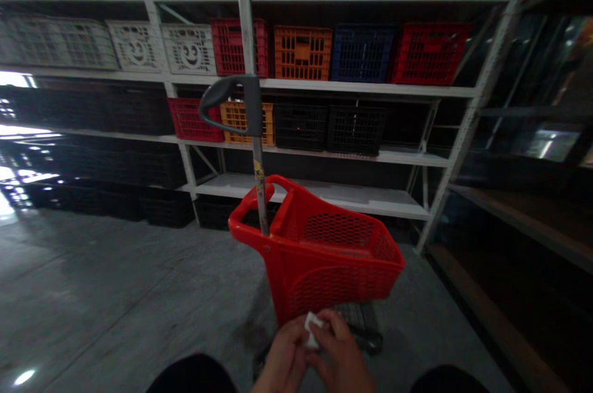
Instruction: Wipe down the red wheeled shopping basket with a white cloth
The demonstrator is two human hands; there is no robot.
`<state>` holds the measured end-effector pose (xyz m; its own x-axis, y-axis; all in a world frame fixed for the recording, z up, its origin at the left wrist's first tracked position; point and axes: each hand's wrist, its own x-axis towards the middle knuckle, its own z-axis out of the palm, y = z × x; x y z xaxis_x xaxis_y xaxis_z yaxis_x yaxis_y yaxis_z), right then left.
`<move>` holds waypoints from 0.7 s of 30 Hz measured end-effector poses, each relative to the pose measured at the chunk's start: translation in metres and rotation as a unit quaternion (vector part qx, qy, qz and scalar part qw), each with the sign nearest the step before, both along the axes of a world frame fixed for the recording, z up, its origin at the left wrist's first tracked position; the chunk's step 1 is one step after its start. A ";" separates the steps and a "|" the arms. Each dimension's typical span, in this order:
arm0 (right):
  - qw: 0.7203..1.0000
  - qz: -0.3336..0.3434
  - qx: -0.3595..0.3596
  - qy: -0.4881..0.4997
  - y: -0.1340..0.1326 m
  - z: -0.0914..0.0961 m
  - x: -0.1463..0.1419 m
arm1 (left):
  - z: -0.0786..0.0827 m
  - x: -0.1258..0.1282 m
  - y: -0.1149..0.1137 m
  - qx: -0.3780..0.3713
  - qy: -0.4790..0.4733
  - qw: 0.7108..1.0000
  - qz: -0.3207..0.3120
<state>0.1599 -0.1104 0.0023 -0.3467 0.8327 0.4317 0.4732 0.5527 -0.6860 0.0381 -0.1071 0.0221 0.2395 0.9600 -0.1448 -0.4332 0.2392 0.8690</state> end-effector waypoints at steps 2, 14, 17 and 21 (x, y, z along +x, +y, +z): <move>1.000 0.017 0.002 -0.014 0.007 0.007 0.003 | 0.009 -0.005 -0.002 -0.009 -0.022 1.000 -0.003; 0.980 -0.014 0.166 0.105 0.117 0.113 -0.037 | 0.106 -0.116 0.093 0.348 0.517 0.648 0.438; 0.983 0.012 0.172 0.062 0.135 0.113 -0.083 | 0.107 -0.122 0.123 0.370 0.664 0.515 0.396; 0.988 0.012 0.152 0.020 0.143 0.088 -0.110 | 0.097 -0.122 0.143 0.361 0.752 0.420 0.358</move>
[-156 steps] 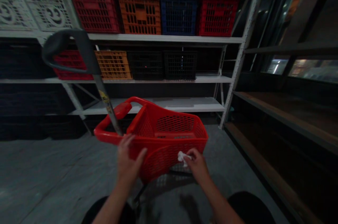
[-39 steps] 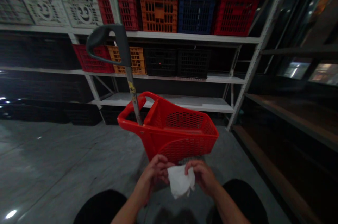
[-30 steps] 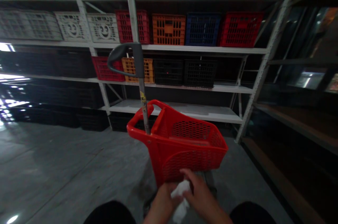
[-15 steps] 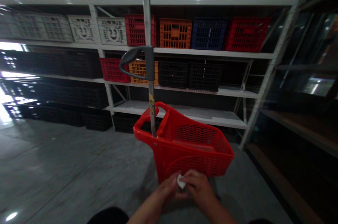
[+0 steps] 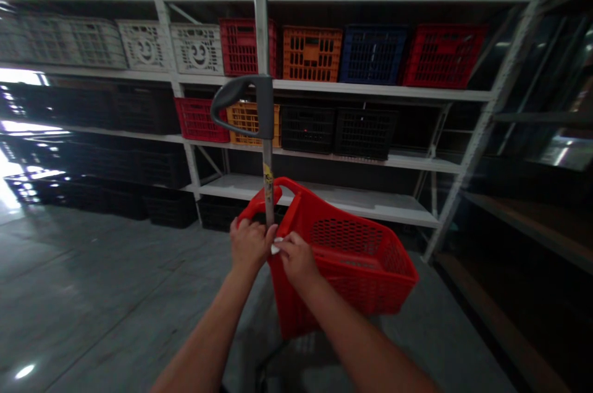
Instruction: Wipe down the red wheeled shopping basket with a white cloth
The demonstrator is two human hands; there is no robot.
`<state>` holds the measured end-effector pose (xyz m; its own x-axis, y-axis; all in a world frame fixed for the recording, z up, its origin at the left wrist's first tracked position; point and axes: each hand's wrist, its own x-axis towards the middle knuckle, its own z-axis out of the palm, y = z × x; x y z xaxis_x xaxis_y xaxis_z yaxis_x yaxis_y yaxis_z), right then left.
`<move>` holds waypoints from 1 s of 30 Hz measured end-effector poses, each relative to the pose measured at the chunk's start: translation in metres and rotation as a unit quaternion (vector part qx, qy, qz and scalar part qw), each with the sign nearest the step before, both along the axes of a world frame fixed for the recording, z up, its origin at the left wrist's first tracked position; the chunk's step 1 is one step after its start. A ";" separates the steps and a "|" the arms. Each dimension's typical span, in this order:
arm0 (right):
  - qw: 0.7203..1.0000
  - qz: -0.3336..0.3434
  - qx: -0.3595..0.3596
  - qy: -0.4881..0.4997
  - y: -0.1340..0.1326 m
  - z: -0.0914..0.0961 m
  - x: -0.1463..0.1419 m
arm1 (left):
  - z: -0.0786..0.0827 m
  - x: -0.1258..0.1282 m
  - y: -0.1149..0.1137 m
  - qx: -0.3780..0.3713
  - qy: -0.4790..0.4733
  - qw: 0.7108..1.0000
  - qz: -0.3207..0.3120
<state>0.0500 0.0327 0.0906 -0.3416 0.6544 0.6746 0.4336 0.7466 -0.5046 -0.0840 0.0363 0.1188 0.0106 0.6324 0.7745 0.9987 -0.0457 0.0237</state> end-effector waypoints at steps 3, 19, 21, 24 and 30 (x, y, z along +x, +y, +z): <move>0.999 -0.037 -0.030 0.000 0.001 -0.025 0.027 | -0.003 -0.004 0.010 0.011 0.014 1.000 0.001; 0.992 -0.091 -0.062 -0.066 0.022 0.005 0.005 | -0.007 -0.004 0.023 0.040 0.020 0.999 0.017; 0.987 -0.115 -0.075 -0.082 0.018 -0.008 0.034 | -0.007 -0.004 0.023 0.041 0.024 0.999 0.020; 0.981 -0.152 -0.090 -0.083 0.012 -0.025 0.070 | -0.008 -0.003 0.022 0.043 0.028 0.998 0.021; 0.984 -0.146 -0.074 -0.065 0.014 -0.011 0.022 | -0.007 0.000 0.023 0.042 0.025 0.998 0.037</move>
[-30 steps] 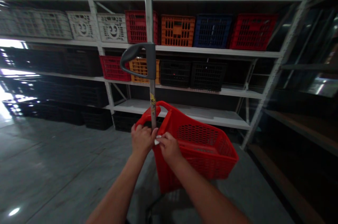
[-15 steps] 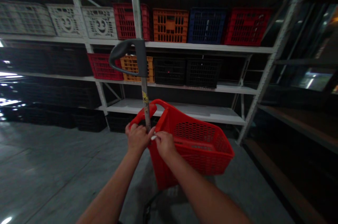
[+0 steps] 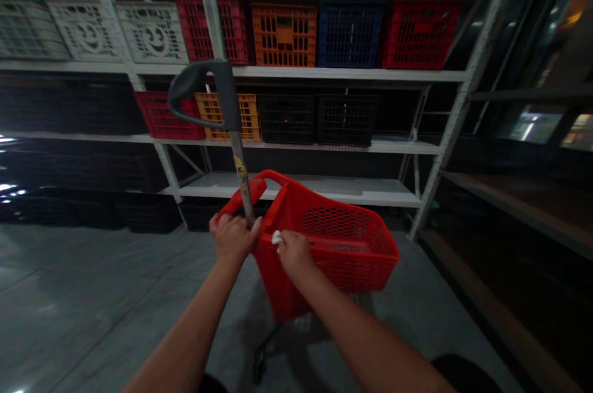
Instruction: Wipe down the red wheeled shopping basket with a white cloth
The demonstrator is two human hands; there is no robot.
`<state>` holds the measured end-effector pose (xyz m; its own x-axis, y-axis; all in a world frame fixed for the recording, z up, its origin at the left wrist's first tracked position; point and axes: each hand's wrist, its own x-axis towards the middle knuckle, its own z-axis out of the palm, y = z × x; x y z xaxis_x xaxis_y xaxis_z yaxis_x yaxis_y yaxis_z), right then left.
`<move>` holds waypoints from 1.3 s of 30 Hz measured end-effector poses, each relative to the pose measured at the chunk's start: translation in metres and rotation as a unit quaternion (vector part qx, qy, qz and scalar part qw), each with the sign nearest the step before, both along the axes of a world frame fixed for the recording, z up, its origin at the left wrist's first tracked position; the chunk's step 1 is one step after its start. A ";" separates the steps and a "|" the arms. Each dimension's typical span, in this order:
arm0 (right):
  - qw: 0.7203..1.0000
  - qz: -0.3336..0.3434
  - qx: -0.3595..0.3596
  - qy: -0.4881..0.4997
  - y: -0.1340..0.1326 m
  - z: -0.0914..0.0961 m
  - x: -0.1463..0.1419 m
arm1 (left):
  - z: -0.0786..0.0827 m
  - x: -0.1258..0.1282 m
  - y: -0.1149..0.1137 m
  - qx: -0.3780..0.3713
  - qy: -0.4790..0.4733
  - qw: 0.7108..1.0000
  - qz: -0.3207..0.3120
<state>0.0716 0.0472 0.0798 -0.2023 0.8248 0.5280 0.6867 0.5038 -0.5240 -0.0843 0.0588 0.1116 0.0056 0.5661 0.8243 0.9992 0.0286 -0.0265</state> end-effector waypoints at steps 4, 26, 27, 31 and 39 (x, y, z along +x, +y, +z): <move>0.999 0.007 0.000 -0.032 0.004 0.011 -0.017 | 0.003 -0.003 0.001 -0.018 -0.006 1.000 -0.008; 0.994 -0.055 -0.037 -0.086 -0.008 -0.029 0.074 | 0.003 -0.018 0.003 -0.037 0.031 0.999 0.000; 0.992 -0.075 -0.050 -0.085 -0.012 -0.034 0.094 | 0.002 -0.021 0.005 -0.038 0.031 0.999 -0.004; 0.981 -0.157 -0.092 -0.074 -0.027 -0.046 0.156 | 0.001 -0.030 0.012 -0.038 0.021 0.999 -0.009; 0.996 -0.054 -0.054 -0.054 -0.006 -0.026 0.064 | 0.001 -0.044 0.024 -0.026 0.039 0.999 0.003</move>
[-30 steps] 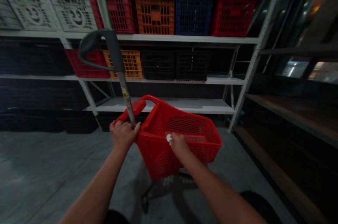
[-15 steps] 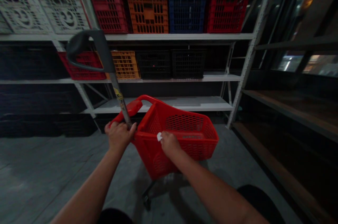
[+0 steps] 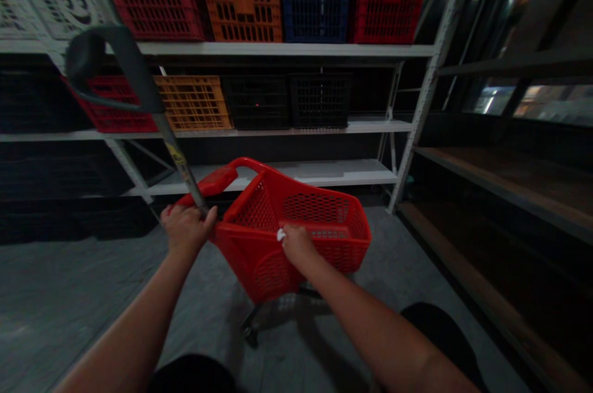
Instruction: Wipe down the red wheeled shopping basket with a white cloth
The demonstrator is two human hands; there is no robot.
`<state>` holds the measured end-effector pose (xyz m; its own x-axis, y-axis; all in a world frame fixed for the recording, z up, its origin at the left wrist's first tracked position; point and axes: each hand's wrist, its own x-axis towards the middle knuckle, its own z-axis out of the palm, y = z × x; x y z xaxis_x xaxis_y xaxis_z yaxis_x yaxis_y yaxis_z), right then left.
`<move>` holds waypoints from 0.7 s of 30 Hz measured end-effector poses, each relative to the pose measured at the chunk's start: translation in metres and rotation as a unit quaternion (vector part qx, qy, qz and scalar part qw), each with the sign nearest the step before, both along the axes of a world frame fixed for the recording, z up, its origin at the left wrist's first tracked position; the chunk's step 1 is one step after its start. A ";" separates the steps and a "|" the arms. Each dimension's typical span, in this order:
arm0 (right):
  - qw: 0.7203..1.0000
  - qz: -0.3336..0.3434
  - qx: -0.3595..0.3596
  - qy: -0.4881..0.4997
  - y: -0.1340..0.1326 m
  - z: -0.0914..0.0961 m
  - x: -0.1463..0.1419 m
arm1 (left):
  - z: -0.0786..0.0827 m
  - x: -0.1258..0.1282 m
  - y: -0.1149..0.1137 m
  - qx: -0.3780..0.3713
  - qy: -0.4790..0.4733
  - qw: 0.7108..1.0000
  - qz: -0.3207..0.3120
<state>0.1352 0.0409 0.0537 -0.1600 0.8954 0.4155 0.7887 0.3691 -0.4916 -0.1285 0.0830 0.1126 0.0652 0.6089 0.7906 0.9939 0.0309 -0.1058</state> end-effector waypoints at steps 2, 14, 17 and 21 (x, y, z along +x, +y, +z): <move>1.000 0.027 0.010 0.003 0.003 0.004 -0.016 | 0.000 -0.004 0.002 0.005 0.003 1.000 0.002; 0.990 -0.127 -0.059 0.022 -0.050 -0.037 0.158 | 0.008 -0.013 0.002 -0.047 -0.025 0.998 -0.028; 0.985 -0.162 -0.061 0.019 -0.053 -0.043 0.177 | 0.008 0.008 -0.012 0.049 -0.102 0.994 -0.006; 0.984 -0.176 -0.010 0.020 -0.052 -0.042 0.159 | -0.014 0.070 -0.038 0.090 -0.125 0.985 -0.077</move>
